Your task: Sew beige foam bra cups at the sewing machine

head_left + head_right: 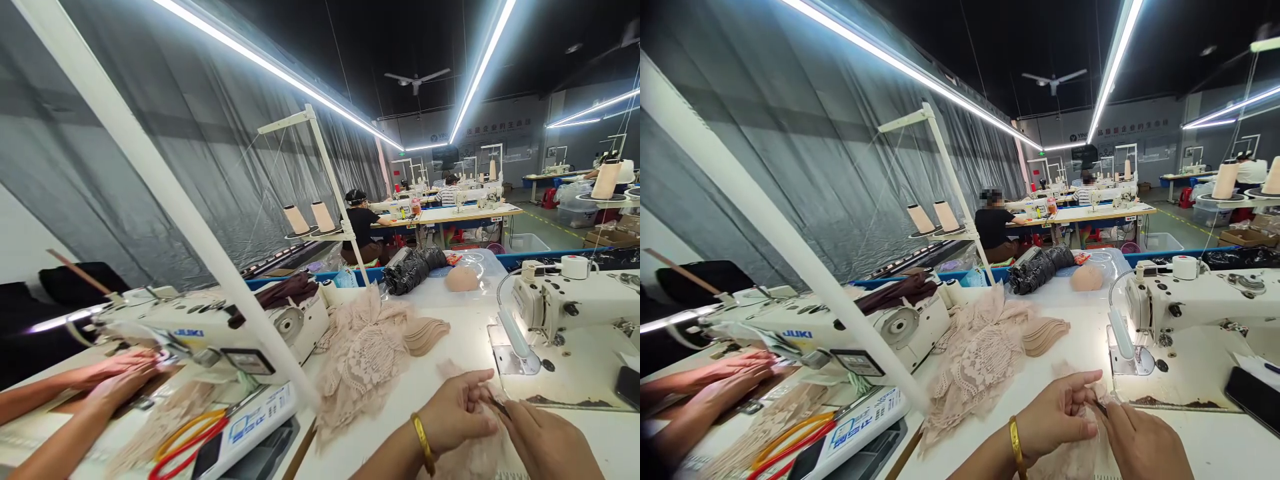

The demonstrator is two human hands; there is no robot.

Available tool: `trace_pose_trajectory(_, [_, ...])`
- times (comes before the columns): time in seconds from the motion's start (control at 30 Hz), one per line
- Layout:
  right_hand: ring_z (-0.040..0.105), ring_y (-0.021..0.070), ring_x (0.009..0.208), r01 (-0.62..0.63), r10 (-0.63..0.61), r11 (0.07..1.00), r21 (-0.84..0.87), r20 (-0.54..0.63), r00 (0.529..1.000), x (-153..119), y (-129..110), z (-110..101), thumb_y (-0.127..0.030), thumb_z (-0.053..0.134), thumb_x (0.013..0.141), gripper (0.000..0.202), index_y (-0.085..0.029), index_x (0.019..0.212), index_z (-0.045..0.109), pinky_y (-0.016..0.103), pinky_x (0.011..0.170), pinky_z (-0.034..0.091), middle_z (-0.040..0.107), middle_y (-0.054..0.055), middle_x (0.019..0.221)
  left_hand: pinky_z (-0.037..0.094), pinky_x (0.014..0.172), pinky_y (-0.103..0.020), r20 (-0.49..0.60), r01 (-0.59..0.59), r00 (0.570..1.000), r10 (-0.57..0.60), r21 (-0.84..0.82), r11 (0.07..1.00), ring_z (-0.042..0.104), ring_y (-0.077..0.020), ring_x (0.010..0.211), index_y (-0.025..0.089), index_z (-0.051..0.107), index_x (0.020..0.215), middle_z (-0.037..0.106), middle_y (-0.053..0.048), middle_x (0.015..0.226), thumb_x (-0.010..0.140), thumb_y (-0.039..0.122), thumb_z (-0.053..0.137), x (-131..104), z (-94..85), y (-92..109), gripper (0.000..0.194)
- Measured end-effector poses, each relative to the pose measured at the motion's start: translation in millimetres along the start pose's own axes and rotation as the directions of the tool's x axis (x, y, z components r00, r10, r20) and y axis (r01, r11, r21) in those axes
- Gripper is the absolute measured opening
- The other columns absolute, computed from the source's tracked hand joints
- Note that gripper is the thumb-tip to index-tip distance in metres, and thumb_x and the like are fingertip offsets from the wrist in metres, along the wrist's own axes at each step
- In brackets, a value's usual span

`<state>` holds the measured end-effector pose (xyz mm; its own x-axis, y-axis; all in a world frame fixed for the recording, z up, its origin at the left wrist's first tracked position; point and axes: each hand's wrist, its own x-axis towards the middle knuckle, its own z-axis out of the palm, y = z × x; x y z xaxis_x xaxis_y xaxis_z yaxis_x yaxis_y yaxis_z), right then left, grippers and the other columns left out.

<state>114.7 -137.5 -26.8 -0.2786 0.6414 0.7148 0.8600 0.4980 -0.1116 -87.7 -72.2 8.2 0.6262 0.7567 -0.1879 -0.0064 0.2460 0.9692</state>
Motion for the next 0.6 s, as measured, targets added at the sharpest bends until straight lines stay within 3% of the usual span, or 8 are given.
trace_pose_trajectory(0.13, [0.080, 0.0210, 0.063, -0.111, 0.102, 0.992, 0.062, 0.136, 0.985, -21, 23, -2, -0.038, 0.053, 0.106, 0.022, -0.034, 0.121, 0.069, 0.025, 0.050, 0.056, 0.084, 0.000, 0.087, 0.040, 0.062, -0.024, 0.028, -0.044, 0.999, 0.038, 0.244, 0.969, 0.046, -0.0082, 0.064, 0.022, 0.062, 0.150, 0.077, -0.009, 0.115, 0.064, 0.023, 0.091, -16, -17.6, 26, 0.091])
trace_pose_trajectory(0.23, [0.081, 0.0252, 0.065, -0.188, 0.194, 0.981, -0.046, 0.180, 0.964, -54, 71, -10, -0.046, 0.052, 0.106, 0.026, -0.032, 0.116, 0.071, 0.030, 0.050, 0.060, 0.085, 0.002, 0.088, 0.050, 0.067, -0.029, -0.161, -0.077, 0.960, 0.230, 0.635, 0.768, 0.059, -0.0159, 0.070, 0.024, 0.076, 0.129, 0.080, -0.007, 0.106, 0.076, 0.019, 0.072, -46, -51.3, 72, 0.054])
trace_pose_trajectory(0.3, [0.080, 0.0323, 0.068, -0.256, 0.295, 0.934, -0.248, 0.133, 0.946, -75, 107, -20, -0.051, 0.047, 0.106, 0.038, -0.026, 0.114, 0.073, 0.040, 0.055, 0.062, 0.084, 0.010, 0.087, 0.056, 0.087, -0.040, -0.351, -0.030, 0.808, 0.474, 0.778, 0.628, 0.069, -0.0270, 0.096, 0.025, 0.079, 0.118, 0.079, -0.009, 0.109, 0.085, 0.023, 0.063, -67, -74.6, 100, 0.037])
trace_pose_trajectory(0.37, [0.079, 0.0385, 0.087, -0.198, 0.241, 0.938, -0.285, 0.122, 0.963, -85, 132, -28, -0.053, 0.051, 0.102, 0.042, -0.024, 0.119, 0.076, 0.052, 0.074, 0.063, 0.083, 0.015, 0.104, 0.052, 0.103, -0.050, -0.404, 0.027, 0.647, 0.646, 0.860, 0.510, 0.068, -0.0329, 0.112, 0.025, 0.078, 0.119, 0.077, -0.011, 0.117, 0.091, 0.028, 0.058, -80, -87.7, 113, 0.034])
trace_pose_trajectory(0.4, [0.077, 0.0405, 0.095, -0.200, 0.238, 0.942, -0.269, 0.116, 0.964, -86, 137, -31, -0.055, 0.053, 0.101, 0.043, -0.026, 0.122, 0.077, 0.056, 0.077, 0.062, 0.081, 0.015, 0.112, 0.050, 0.107, -0.052, -0.384, 0.032, 0.613, 0.690, 0.885, 0.464, 0.067, -0.0337, 0.115, 0.025, 0.077, 0.119, 0.077, -0.011, 0.120, 0.094, 0.031, 0.057, -82, -88.5, 112, 0.033])
trace_pose_trajectory(0.47, [0.076, 0.0374, 0.101, -0.250, 0.262, 0.963, -0.099, 0.135, 0.956, -78, 128, -31, -0.056, 0.055, 0.101, 0.040, -0.029, 0.121, 0.077, 0.056, 0.087, 0.062, 0.080, 0.012, 0.114, 0.052, 0.106, -0.051, -0.301, 0.001, 0.663, 0.685, 0.916, 0.401, 0.069, -0.0321, 0.113, 0.026, 0.077, 0.116, 0.078, -0.010, 0.118, 0.097, 0.036, 0.056, -76, -78.8, 98, 0.030])
trace_pose_trajectory(0.53, [0.078, 0.0290, 0.097, -0.374, 0.336, 0.917, 0.137, 0.237, 0.911, -61, 100, -22, -0.056, 0.056, 0.104, 0.036, -0.033, 0.125, 0.075, 0.043, 0.085, 0.066, 0.081, 0.007, 0.112, 0.054, 0.103, -0.047, -0.185, -0.080, 0.821, 0.540, 0.900, 0.429, 0.071, -0.0297, 0.111, 0.025, 0.077, 0.115, 0.079, -0.009, 0.117, 0.098, 0.035, 0.056, -59, -59.1, 74, 0.028])
trace_pose_trajectory(0.6, [0.079, 0.0285, 0.101, -0.422, 0.359, 0.855, 0.300, 0.246, 0.901, -41, 64, -10, -0.056, 0.061, 0.101, 0.048, -0.033, 0.143, 0.065, 0.039, 0.083, 0.067, 0.080, 0.008, 0.116, 0.046, 0.116, -0.049, -0.088, -0.155, 0.886, 0.455, 0.870, 0.469, 0.066, -0.0312, 0.129, 0.023, 0.075, 0.125, 0.075, -0.012, 0.133, 0.098, 0.030, 0.056, -37, -37.8, 52, 0.034])
